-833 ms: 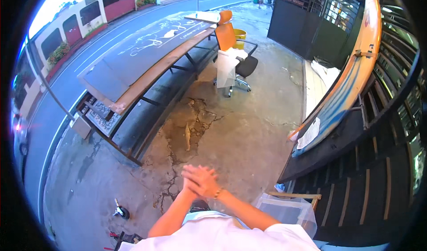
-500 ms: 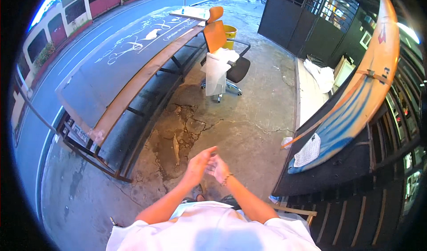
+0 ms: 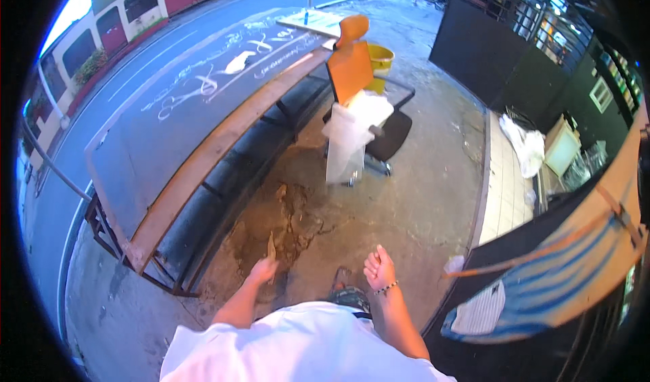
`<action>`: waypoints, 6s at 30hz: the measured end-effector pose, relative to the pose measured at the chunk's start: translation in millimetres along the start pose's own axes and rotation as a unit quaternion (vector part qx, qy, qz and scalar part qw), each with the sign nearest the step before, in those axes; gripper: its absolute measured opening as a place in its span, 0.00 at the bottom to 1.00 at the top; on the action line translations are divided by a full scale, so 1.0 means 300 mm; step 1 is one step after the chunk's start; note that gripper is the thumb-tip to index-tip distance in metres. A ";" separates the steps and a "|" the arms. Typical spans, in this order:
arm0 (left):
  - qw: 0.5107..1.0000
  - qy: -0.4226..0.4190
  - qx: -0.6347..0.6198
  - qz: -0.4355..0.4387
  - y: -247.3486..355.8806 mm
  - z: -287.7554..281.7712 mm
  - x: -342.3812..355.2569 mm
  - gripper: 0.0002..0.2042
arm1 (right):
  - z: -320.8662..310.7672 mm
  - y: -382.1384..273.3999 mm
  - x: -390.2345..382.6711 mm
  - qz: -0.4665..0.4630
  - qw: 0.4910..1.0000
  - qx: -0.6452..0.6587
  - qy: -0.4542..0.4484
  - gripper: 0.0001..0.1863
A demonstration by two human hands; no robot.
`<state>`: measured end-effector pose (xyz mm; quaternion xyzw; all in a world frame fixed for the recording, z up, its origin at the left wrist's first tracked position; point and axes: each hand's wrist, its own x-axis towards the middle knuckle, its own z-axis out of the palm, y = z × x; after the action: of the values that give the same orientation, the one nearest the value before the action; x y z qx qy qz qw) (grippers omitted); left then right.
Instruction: The person removes a mesh screen from a clamping jig, sets it aside, and places a wooden frame into the jig. They then tighten the clamps on the frame, pick up the mesh screen again, and align it over the secured wooden frame.
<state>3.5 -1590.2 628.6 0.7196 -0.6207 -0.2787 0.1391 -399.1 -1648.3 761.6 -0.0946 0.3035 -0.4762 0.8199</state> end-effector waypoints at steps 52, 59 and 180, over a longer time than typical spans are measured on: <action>0.721 0.579 -0.241 -0.294 1.618 0.042 0.621 0.22 | 0.518 -0.586 1.199 0.121 0.427 -0.610 -0.656 0.14; 0.605 0.655 -0.261 -0.369 1.553 0.284 0.265 0.11 | 0.466 -0.407 0.680 0.223 0.445 -0.487 -0.718 0.08; 0.090 0.480 -0.624 -0.610 -1.308 0.212 -3.470 0.05 | 2.020 3.975 -1.060 0.379 0.246 -0.507 -0.734 0.11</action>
<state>209.7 -495.4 601.0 0.4902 0.6239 -0.1512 0.5896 704.5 -832.5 845.0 -0.6738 -0.2497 0.4165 0.5569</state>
